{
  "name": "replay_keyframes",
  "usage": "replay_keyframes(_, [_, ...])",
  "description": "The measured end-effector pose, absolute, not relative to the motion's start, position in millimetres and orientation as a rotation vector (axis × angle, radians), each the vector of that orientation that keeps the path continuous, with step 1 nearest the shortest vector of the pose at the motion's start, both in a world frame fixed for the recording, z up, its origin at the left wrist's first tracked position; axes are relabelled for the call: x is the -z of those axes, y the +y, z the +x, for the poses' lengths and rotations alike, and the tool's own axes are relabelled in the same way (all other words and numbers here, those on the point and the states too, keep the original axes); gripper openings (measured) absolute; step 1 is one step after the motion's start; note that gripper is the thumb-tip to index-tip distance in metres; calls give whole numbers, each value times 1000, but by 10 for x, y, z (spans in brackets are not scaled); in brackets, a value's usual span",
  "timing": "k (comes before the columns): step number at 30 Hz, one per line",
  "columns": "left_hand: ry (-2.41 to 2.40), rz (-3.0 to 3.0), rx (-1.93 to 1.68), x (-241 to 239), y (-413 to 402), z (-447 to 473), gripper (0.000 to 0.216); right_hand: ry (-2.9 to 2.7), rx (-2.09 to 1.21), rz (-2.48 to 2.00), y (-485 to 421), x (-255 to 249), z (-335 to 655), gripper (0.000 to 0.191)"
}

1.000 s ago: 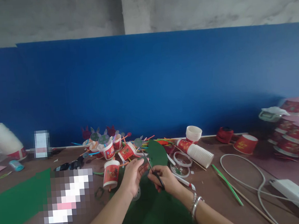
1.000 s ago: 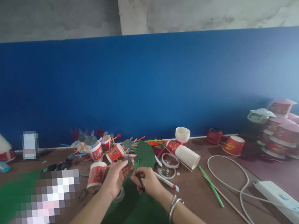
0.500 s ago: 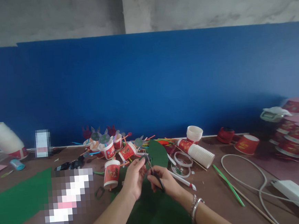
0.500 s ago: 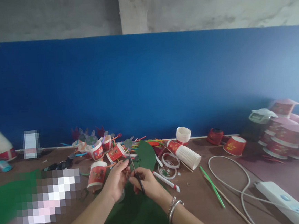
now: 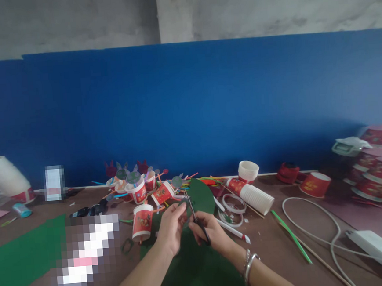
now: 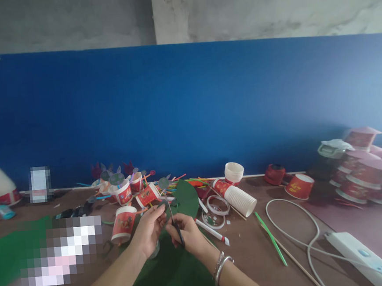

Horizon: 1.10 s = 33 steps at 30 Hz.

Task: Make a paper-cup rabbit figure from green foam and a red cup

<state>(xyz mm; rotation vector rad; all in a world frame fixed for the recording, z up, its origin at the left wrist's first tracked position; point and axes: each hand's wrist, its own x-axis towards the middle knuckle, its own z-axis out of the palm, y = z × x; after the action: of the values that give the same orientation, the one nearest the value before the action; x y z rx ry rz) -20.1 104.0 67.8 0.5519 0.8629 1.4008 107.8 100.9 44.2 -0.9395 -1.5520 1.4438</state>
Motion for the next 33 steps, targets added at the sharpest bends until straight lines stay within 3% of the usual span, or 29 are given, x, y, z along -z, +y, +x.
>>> replay_keyframes(33, [879, 699, -1344, -671, 1075, -233, 25, -1545, -1422, -989, 1022, -482, 1093, 31])
